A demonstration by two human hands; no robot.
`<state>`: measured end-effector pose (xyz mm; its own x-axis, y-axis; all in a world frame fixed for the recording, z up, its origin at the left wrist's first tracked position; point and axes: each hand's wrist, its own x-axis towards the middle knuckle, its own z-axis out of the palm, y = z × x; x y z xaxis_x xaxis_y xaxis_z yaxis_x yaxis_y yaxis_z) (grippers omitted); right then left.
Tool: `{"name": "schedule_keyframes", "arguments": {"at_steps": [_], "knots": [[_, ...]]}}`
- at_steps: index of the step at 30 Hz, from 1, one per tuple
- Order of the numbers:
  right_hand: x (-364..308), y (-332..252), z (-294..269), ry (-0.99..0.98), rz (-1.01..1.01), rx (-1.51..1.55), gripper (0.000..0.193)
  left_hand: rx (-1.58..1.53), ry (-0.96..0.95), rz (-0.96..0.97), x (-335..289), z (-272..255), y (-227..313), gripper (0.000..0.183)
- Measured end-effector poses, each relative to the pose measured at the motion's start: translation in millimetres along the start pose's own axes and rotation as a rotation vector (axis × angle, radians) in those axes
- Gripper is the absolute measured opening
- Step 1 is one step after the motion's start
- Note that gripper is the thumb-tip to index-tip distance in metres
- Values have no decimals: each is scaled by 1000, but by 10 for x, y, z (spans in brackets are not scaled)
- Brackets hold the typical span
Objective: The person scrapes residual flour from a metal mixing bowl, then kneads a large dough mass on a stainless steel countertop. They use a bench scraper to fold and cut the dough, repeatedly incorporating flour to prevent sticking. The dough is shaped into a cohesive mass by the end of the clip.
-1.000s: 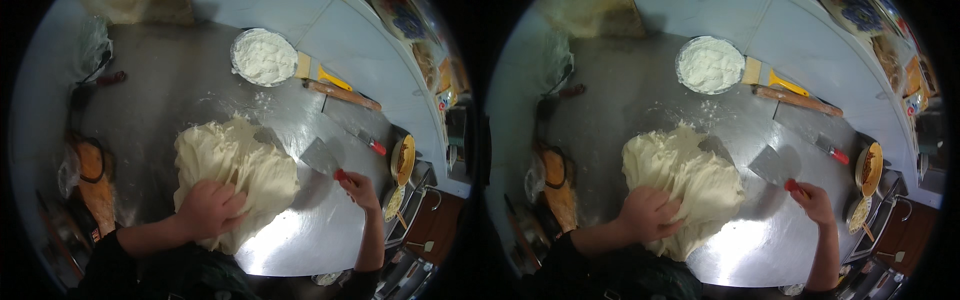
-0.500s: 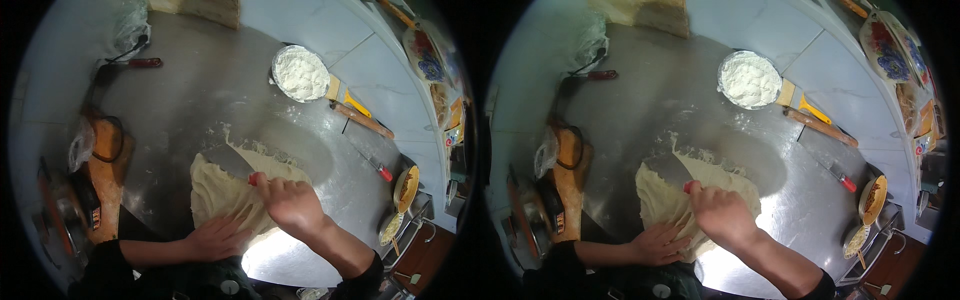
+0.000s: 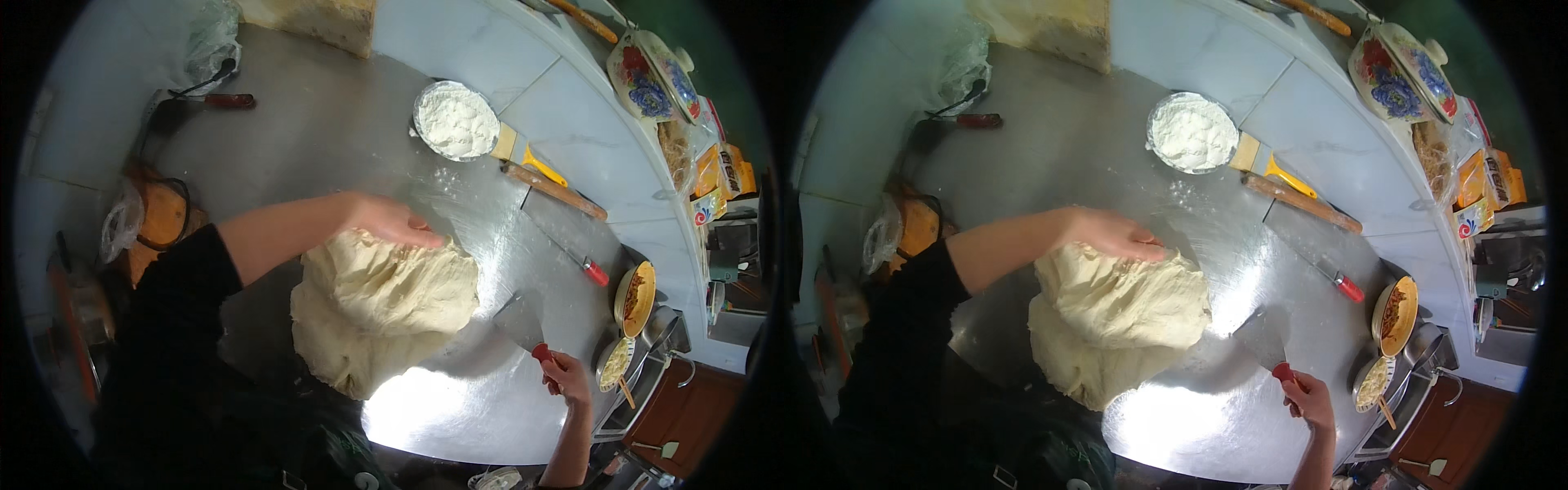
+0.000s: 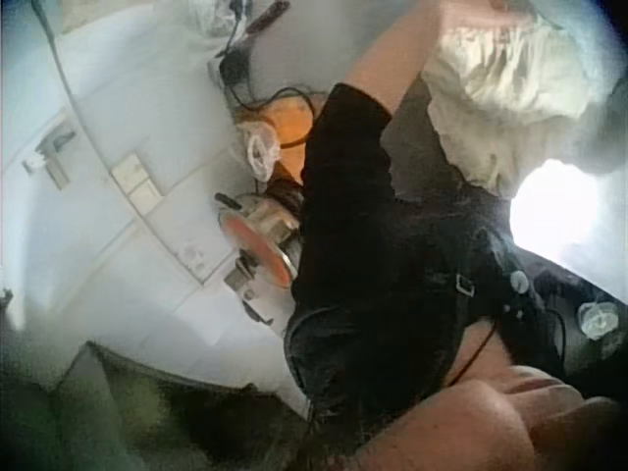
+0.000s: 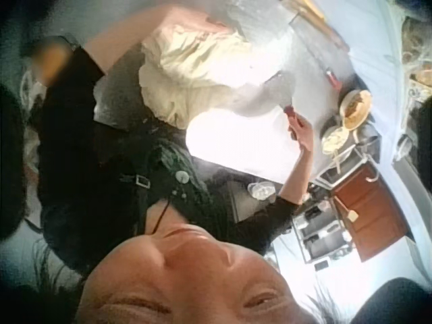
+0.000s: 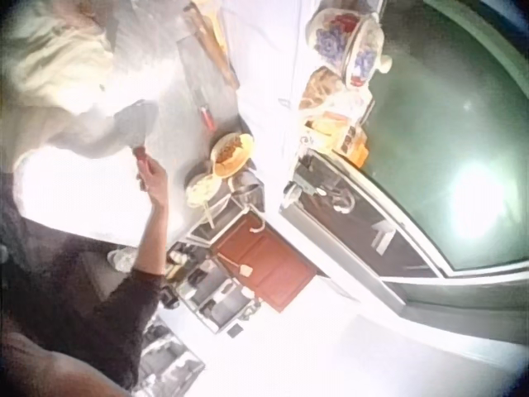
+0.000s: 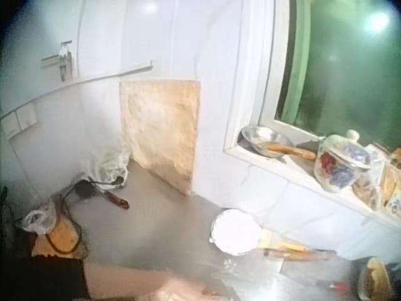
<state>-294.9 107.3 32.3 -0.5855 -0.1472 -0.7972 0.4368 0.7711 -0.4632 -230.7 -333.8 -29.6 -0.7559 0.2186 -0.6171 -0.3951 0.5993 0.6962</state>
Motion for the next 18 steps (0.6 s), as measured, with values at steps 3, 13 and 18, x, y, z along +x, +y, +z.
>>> {"name": "schedule_keyframes", "arguments": {"at_steps": [3,13,18], "knots": [[242,-222,-108,-56,68,-134,28,173,-122,165,-242,100,72,78],[1088,-2310,2191,-595,-353,-438,28,233,367,520,-982,859,-122,68],[591,-2199,2627,-214,-1264,-967,24,243,508,495,-1246,1180,-148,63]]}}
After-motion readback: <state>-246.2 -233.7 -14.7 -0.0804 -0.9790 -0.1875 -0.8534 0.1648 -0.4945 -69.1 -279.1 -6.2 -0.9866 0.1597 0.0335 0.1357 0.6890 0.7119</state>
